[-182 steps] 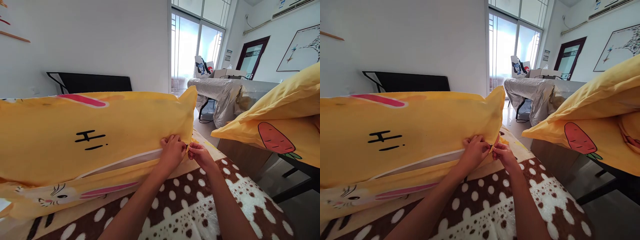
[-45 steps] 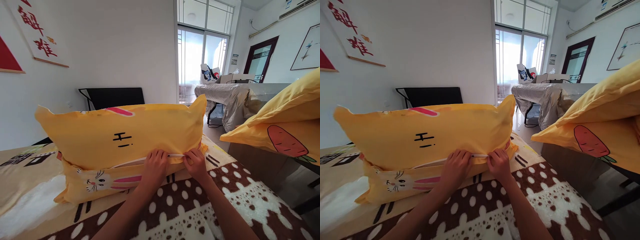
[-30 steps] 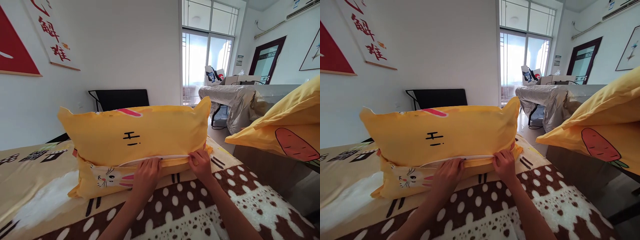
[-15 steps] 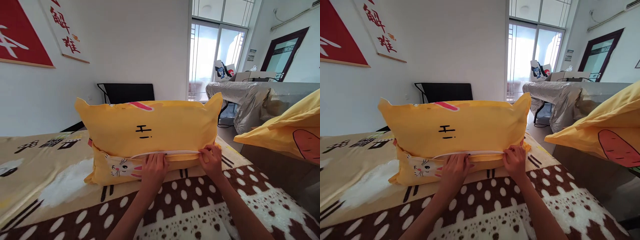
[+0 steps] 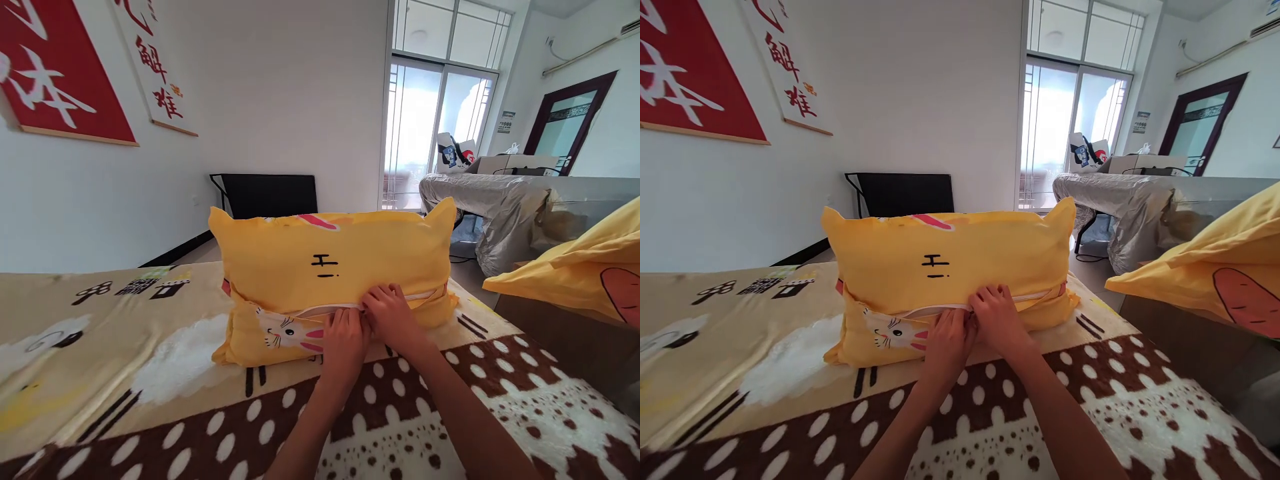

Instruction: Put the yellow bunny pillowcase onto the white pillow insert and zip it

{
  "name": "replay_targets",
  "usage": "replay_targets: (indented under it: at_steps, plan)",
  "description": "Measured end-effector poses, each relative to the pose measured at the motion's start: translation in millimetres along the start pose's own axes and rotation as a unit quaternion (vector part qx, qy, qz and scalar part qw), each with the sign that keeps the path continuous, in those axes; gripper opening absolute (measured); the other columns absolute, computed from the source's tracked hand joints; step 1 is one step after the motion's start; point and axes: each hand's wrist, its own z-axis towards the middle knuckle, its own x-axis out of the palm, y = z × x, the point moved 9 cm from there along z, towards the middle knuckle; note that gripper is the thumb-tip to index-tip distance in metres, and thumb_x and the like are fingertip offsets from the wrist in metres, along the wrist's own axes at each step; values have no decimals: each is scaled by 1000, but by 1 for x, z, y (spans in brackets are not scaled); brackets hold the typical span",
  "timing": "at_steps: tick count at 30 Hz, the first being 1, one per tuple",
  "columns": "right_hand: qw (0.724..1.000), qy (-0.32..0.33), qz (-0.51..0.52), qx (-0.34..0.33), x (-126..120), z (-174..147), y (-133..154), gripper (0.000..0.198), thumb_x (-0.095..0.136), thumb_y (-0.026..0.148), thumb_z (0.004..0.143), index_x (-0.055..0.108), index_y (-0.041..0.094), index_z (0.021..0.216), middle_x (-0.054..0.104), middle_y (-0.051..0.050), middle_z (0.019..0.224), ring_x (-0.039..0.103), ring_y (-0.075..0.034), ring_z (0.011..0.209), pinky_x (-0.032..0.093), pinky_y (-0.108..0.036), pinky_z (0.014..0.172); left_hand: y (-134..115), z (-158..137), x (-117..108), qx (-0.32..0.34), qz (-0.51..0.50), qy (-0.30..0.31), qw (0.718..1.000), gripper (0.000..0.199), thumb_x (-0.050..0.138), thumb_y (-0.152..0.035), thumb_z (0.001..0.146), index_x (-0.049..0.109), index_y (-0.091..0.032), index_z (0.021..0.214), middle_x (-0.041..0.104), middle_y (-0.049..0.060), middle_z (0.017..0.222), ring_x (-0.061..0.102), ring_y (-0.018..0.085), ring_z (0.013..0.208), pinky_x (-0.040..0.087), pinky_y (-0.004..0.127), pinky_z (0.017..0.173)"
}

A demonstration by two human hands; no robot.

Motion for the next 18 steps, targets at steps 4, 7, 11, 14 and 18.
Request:
replay_targets:
  at_steps: [4,7,11,14,18]
  plan:
    - [994,-81,80,6,12,-12,-11,13,50,9,84,58,18,88,62,-4,83,50,-19,80,34,-34,76,0,-1,4,5,-6,12,1000,12,43,-13,86,53,-16,80,62,6,79,56,22,81,40,38,76]
    - [984,-117,133,-7,19,-24,-15,13,48,11,85,59,18,82,61,-4,78,50,-18,76,35,-33,73,-3,-3,6,14,-6,22,1000,11,43,-13,85,54,-15,82,61,6,81,55,22,84,39,39,80]
    - [971,-136,197,18,22,-28,-19,11,49,13,83,59,18,84,59,-5,79,49,-19,77,39,-33,71,-2,-4,5,13,-12,14,1000,10,45,-16,86,54,-15,81,60,5,79,52,22,81,38,38,79]
    - [965,-131,227,12,22,-27,-18,13,48,12,83,59,18,87,58,-6,81,49,-19,77,40,-34,71,-1,-5,1,9,-14,-20,1000,9,48,-16,86,52,-17,78,58,4,77,50,21,79,37,36,75]
    - [961,-136,242,11,18,-27,-20,12,49,12,85,58,19,87,57,-6,81,48,-20,78,41,-34,71,-2,-6,-7,11,4,-73,997,7,52,-16,85,52,-17,78,56,4,78,47,21,79,37,34,73]
